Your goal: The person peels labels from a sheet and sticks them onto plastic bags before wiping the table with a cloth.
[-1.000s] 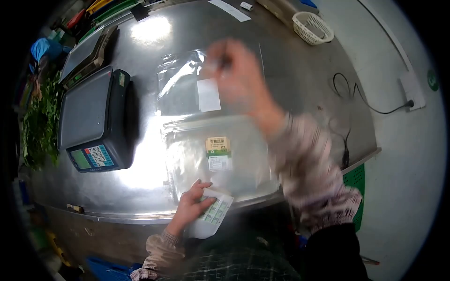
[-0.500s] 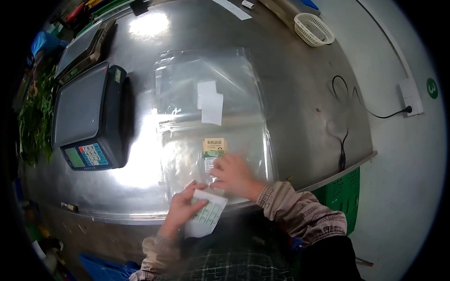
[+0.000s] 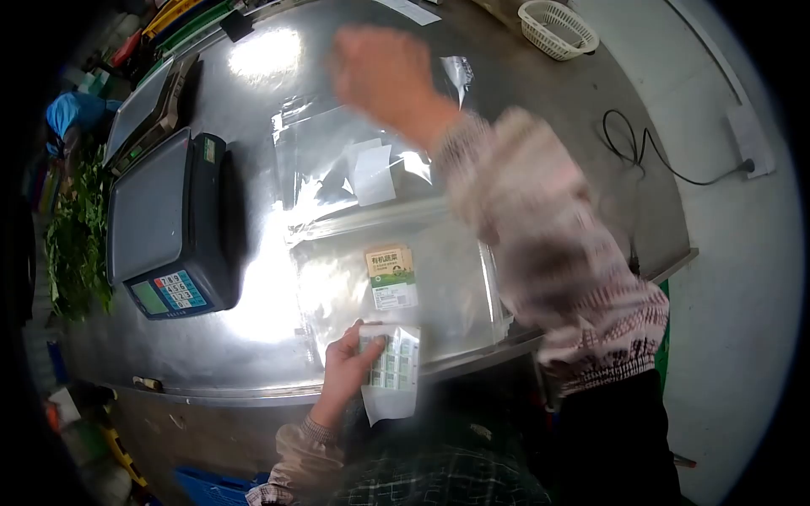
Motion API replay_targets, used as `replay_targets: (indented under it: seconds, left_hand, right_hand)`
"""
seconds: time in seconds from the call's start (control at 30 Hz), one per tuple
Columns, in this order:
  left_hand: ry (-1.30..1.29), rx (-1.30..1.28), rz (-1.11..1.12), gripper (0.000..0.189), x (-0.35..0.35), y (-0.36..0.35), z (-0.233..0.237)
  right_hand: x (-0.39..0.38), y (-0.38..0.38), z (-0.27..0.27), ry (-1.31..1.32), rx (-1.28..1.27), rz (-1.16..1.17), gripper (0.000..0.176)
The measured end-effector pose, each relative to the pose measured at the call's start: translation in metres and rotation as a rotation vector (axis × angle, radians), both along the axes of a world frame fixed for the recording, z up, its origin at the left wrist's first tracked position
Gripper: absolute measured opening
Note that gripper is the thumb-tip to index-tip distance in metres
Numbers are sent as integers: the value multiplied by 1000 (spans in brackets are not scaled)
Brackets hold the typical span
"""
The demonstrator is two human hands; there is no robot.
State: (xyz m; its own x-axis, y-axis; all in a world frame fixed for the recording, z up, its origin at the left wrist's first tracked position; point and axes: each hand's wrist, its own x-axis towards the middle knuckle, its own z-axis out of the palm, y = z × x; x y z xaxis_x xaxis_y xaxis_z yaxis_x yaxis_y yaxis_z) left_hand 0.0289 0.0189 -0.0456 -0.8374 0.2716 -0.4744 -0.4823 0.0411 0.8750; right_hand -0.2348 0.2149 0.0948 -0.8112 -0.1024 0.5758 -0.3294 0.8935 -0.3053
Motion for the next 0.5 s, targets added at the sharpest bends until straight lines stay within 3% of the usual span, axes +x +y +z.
replay_targets:
  seconds: [0.07, 0.13, 0.23, 0.33, 0.4, 0.47, 0.5]
  left_hand:
    - [-127, 122, 97, 24, -2, 1, -2]
    - [-163, 188, 185, 22, -1, 1, -5]
    - [-134, 64, 173, 20, -1, -4, -9]
    - [-211, 96, 282, 18, -9, -3, 5]
    - [-210, 148, 344, 17, -13, -1, 3]
    - [-205, 217, 405, 17, -17, 1, 9]
    - [-201, 245, 433, 17, -18, 0, 12]
  right_hand:
    - [72, -15, -31, -514, -253, 388, 26]
    - [98, -9, -102, -490, 182, 457, 24]
    - [55, 23, -151, -573, 94, -20, 21]
    - [92, 5, -98, -1025, -382, 291, 23]
    - [163, -8, -99, -834, -408, 535, 33]
    - [192, -14, -89, -903, -387, 585, 39]
    - [197, -13, -93, -1024, -510, 533, 38]
